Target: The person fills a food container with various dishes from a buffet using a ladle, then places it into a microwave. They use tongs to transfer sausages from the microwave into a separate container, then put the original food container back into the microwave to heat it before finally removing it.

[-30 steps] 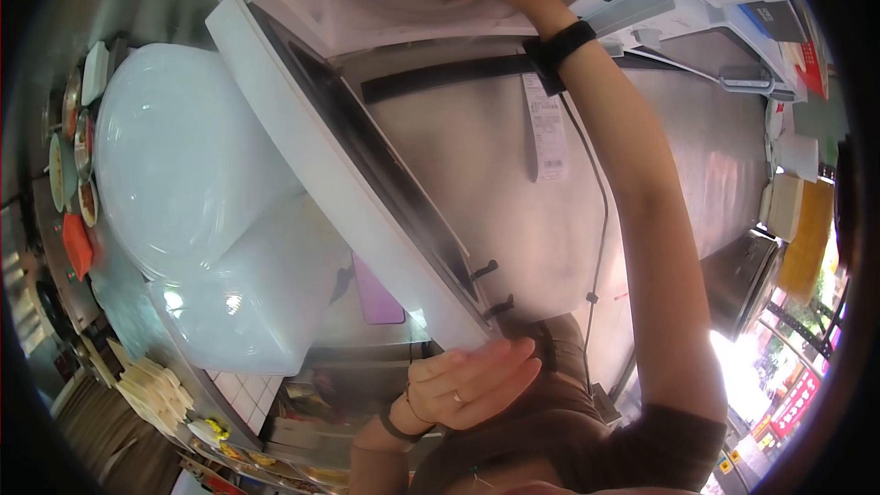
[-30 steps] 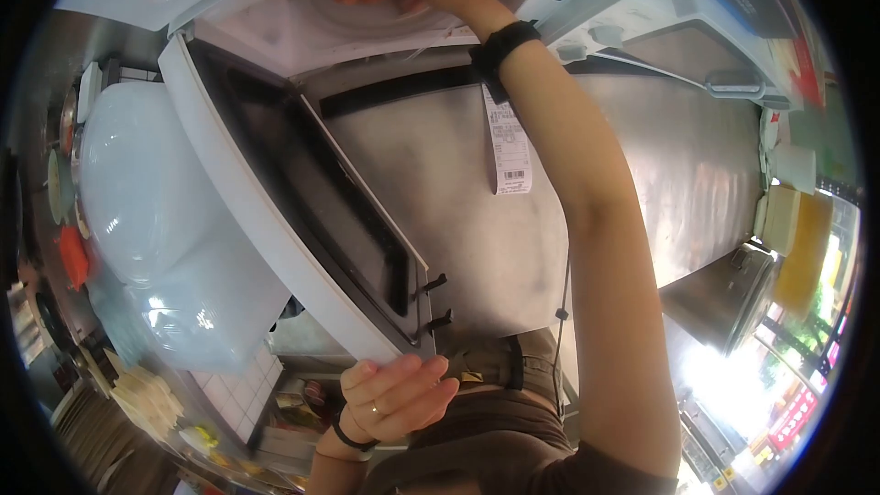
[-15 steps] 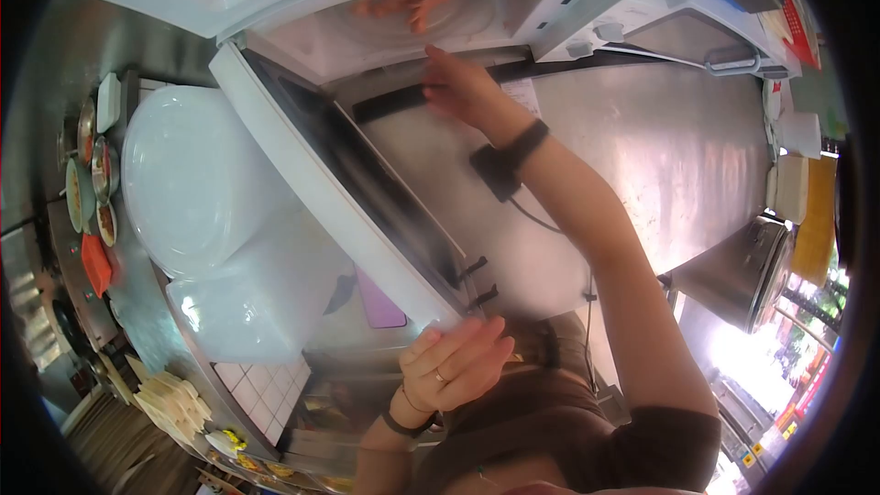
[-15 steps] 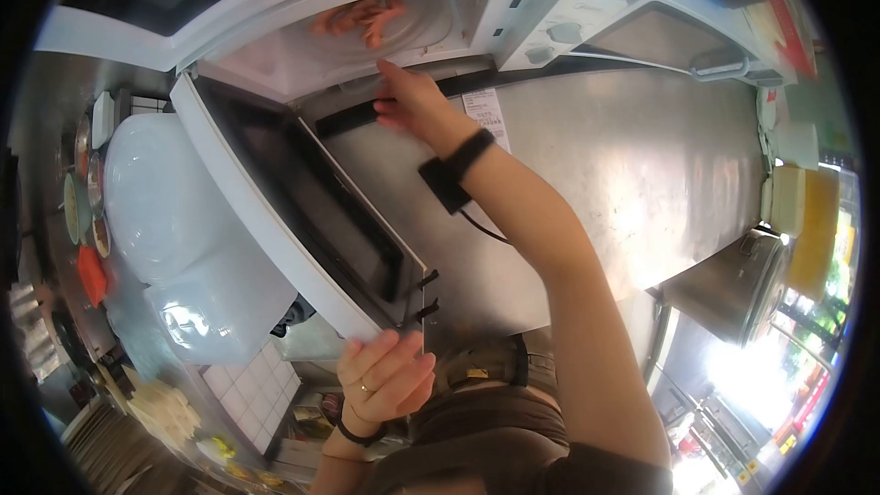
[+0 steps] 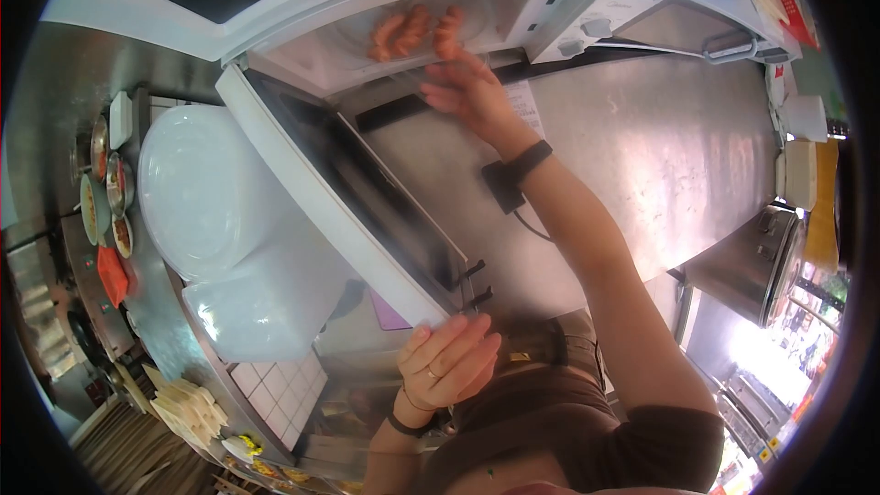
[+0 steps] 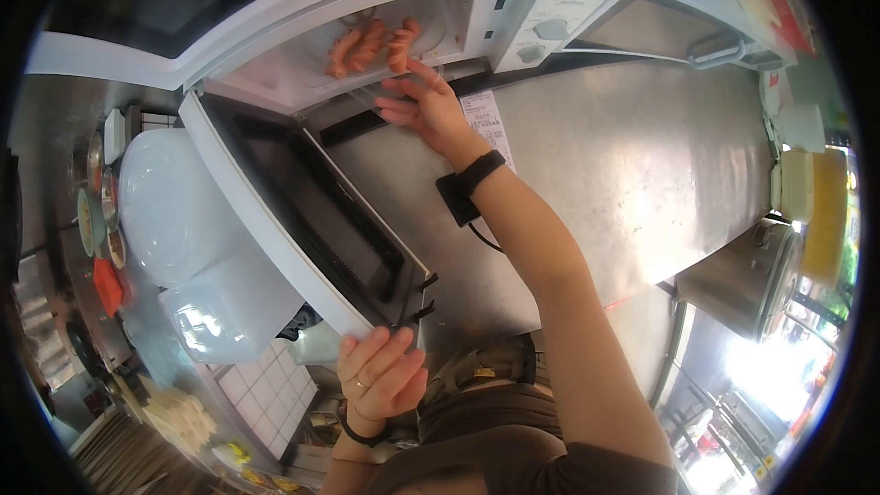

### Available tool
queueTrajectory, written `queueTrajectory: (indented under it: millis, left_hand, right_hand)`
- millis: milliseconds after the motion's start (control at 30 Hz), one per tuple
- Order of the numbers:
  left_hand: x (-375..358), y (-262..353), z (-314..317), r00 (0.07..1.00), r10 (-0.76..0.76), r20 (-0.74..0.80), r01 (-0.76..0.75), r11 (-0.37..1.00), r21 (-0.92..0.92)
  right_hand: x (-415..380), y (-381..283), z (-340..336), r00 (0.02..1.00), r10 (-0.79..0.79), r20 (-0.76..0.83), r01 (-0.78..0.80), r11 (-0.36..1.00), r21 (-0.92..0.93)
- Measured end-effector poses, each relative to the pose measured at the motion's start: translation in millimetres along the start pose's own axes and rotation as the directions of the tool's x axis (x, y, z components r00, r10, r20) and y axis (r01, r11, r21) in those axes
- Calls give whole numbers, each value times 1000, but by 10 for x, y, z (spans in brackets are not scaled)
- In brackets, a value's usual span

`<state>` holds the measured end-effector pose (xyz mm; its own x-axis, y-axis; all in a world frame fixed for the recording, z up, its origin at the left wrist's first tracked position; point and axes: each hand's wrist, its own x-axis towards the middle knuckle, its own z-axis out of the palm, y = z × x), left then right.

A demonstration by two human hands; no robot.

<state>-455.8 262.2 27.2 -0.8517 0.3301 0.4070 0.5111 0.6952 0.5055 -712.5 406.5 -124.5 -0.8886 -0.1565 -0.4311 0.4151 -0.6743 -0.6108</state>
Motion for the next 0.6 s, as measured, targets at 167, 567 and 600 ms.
queueTrajectory:
  millis: [167,567,600]
  left_hand:
    - [0,-10,4,1000,8,-6,-8,1000,-6]
    - [-12,-36,-22,999,20,45,-18,999,-40]
    - [11,-21,-24,999,16,36,-15,999,-49]
  right_hand:
    - [-109,64,-104,994,37,105,-42,998,47]
    - [-1259,-275,-429,994,31,108,-19,994,-111]
    - [-1425,-368,-455,994,32,105,-19,992,-124]
